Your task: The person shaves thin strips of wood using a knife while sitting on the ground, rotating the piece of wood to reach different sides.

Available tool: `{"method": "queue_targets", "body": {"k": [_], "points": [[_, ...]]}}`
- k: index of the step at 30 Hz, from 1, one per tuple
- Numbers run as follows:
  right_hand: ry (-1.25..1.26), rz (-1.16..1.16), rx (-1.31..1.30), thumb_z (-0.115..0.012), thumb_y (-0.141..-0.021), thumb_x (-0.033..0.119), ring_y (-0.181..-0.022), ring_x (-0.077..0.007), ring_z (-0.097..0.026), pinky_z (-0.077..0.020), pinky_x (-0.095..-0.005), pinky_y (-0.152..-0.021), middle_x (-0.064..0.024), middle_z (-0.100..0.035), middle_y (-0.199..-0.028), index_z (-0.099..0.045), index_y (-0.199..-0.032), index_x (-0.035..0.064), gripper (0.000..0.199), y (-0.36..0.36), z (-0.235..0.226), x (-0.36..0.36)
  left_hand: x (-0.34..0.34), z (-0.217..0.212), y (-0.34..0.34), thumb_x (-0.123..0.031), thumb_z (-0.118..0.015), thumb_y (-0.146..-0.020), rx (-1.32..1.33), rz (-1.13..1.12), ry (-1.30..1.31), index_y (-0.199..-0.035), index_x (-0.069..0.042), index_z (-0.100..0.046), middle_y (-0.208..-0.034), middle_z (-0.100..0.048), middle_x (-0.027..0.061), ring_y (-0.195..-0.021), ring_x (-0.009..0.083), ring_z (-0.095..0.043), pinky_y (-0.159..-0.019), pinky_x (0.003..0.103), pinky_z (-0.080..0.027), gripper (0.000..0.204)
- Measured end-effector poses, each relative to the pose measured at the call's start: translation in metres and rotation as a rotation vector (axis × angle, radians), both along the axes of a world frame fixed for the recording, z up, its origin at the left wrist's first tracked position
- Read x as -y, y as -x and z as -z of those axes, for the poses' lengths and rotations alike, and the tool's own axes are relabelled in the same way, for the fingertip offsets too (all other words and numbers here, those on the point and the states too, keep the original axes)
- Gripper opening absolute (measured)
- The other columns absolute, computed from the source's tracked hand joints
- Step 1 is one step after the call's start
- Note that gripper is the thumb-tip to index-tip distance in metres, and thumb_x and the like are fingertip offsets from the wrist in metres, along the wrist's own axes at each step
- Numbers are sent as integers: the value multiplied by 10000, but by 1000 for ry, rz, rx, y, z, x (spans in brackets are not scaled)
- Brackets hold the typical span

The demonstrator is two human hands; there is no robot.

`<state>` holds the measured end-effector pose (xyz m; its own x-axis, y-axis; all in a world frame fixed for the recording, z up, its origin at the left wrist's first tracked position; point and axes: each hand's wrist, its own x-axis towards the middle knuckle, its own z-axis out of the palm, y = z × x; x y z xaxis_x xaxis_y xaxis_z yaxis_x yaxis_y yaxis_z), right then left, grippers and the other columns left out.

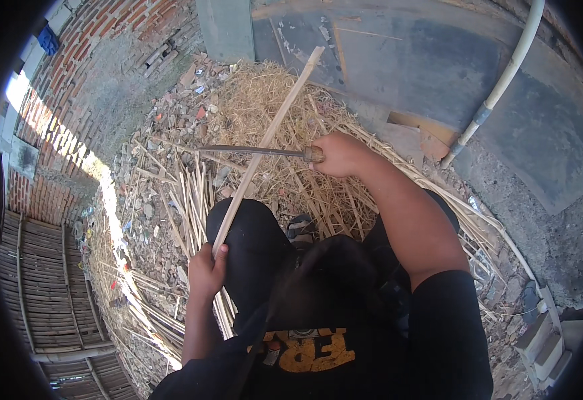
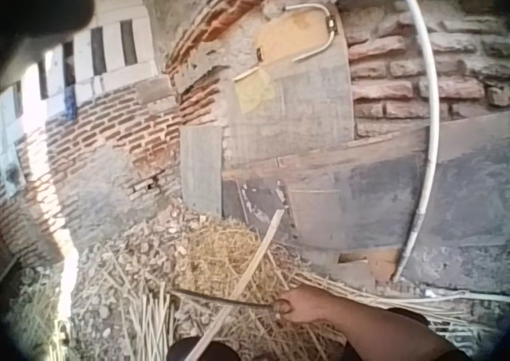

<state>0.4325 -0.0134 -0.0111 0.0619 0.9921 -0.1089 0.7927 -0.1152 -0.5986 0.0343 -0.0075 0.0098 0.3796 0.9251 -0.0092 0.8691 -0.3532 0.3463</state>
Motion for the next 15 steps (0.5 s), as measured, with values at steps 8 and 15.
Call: {"method": "queue_targets", "body": {"k": [8, 15], "points": [[31, -121, 194, -720, -833, 278, -874, -352, -692, -537, -483, -779, -150, -703, -866, -700, -929, 121, 185, 31, -20, 2, 3, 1, 0, -463, -600, -995, -18, 8, -43, -755, 9, -498, -599, -564, 261, -618, 491, -610, -563, 530, -451, 539], [-10, 81, -91, -753, -815, 325, -904, -351, -695, -534, -445, -814, -195, -711, -913, -700, -1017, 40, 353, -9, 7, -12, 0, 8, 7, -447, -627, -973, -3, 16, -82, -764, -14, -533, -602, -585, 225, -590, 460, -610, -555, 530, -466, 490]]}}
